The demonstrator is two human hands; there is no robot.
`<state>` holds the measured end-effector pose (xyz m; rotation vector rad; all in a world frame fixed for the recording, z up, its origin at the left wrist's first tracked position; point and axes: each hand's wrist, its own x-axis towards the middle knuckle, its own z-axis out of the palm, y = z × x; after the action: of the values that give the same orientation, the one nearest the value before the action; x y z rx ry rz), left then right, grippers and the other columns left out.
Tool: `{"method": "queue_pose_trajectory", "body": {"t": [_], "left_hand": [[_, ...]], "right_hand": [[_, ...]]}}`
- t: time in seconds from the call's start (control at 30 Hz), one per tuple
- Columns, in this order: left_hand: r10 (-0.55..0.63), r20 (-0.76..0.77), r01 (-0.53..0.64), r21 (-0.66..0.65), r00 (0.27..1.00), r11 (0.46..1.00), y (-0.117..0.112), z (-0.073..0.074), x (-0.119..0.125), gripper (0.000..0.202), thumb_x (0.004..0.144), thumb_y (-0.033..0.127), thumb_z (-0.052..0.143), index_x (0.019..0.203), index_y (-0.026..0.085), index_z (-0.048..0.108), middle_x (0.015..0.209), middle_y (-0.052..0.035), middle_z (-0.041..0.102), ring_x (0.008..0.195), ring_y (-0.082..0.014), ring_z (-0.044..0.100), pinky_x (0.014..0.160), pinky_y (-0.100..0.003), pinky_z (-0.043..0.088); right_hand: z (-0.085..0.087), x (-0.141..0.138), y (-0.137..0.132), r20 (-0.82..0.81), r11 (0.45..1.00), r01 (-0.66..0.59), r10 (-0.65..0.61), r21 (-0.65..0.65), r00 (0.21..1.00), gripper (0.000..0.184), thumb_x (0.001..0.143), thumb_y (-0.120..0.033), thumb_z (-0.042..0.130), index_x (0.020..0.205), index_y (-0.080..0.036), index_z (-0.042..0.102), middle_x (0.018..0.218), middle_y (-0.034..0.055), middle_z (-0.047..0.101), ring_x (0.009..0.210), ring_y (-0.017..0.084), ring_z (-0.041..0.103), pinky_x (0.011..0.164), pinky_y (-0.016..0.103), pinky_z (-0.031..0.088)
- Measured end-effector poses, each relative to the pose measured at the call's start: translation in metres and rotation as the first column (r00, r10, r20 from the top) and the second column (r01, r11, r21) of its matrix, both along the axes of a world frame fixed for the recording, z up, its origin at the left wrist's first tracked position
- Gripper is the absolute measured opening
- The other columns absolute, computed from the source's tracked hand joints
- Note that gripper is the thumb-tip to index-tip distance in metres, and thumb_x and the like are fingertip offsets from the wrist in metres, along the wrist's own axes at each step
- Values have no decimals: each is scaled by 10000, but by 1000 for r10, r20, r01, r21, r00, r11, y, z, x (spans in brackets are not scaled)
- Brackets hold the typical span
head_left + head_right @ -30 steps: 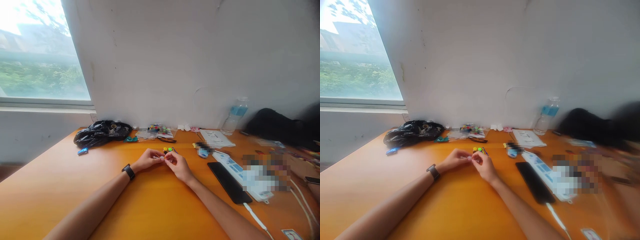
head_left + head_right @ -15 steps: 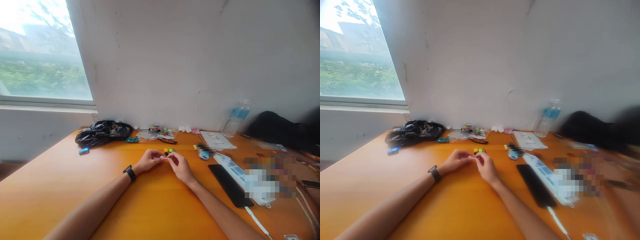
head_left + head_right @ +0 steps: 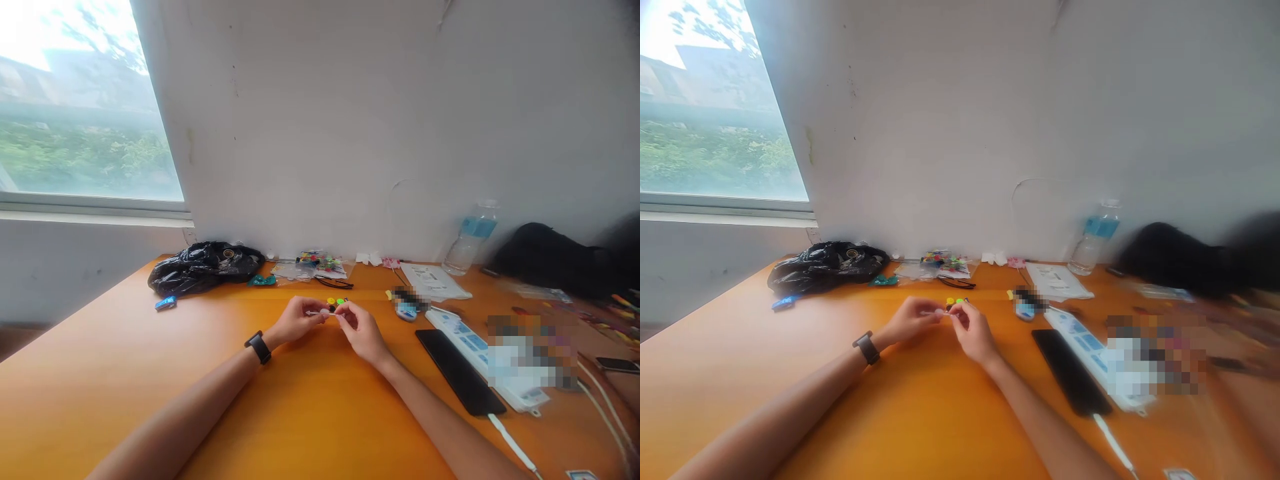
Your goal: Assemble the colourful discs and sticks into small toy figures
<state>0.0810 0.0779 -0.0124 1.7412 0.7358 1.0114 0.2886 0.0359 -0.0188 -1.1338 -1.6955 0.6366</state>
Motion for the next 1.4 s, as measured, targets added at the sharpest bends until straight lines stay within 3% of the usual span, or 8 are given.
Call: {"method": "queue_pose_trajectory", "body": {"t": [0.2, 0.33, 0.47, 0.6, 0.73, 0.83, 1.03, 1.4], "left_hand": [[-102, 274, 187, -306, 956, 934, 5, 9, -3, 463, 886, 528, 754, 1050, 96, 778, 971, -148, 766, 849, -216, 704, 802, -331, 541], [-190, 209, 241, -254, 959, 937, 1, 24, -8, 354, 810, 397, 864, 1013, 128, 754, 931, -96, 749, 778, -155, 654, 773, -296, 515], [-236, 167, 269, -217, 957, 938, -5, 37, -12, 380, 783, 417, 890, 979, 138, 721, 896, -73, 747, 768, -160, 672, 777, -317, 525], [-219, 131, 242, -199, 967, 949, -5, 41, -14, 421, 763, 449, 901, 968, 128, 722, 878, -84, 755, 778, -171, 688, 730, -294, 512], [-149, 112, 170, -206, 982, 964, -1, 37, -18, 444, 746, 475, 906, 964, 131, 733, 929, -97, 764, 786, -158, 675, 667, -246, 468], [-74, 110, 96, -206, 991, 974, 5, 34, -21, 445, 745, 483, 905, 968, 138, 734, 958, -94, 761, 797, -149, 660, 656, -230, 442], [-8, 153, 40, -208, 988, 977, 18, 26, -32, 399, 803, 469, 871, 992, 142, 743, 698, 14, 625, 580, -64, 454, 564, -223, 330], [239, 432, -42, -417, 870, 908, 50, 15, -75, 366, 826, 408, 879, 1014, 132, 728, 985, -72, 743, 730, -65, 632, 733, -190, 529]], "right_hand": [[5, 4, 3, -195, 992, -87, 67, -93, 979, 347, 927, -562, 666, 948, -216, 651, 876, 36, 669, 707, 168, 588, 642, 287, 498], [10, 5, 2, -188, 991, -99, 81, -90, 979, 331, 937, -550, 657, 973, -221, 667, 941, 58, 685, 781, 194, 624, 717, 328, 543], [20, 7, -6, 2, 986, 63, -64, 158, 998, 360, 1003, -508, 568, 1244, -274, 696, 1269, 116, 632, 1183, 287, 589, 970, 418, 538], [26, 8, -12, -23, 996, 2, 1, 90, 1000, 502, 1056, -534, 443, 1498, -310, 529, 1100, 72, 622, 926, 224, 605, 854, 362, 557], [24, 6, -13, -59, 981, -179, 174, -79, 983, 591, 1063, -629, 351, 823, -235, 720, 772, 30, 541, 716, 178, 517, 769, 330, 494], [24, 6, -13, -73, 960, -235, 226, -154, 971, 803, 1063, -686, 241, 419, -217, 344, 559, 11, 327, 592, 161, 384, 768, 358, 430], [20, 10, -8, -154, 979, -156, 135, -130, 979, 788, 1042, -711, 318, 494, -217, 595, 596, 48, 534, 650, 189, 480, 674, 356, 362], [10, 16, 0, -123, 996, -39, 29, -76, 992, 684, 1054, -629, 425, 563, -211, 650, 656, 51, 603, 655, 194, 542, 685, 343, 408]]}}
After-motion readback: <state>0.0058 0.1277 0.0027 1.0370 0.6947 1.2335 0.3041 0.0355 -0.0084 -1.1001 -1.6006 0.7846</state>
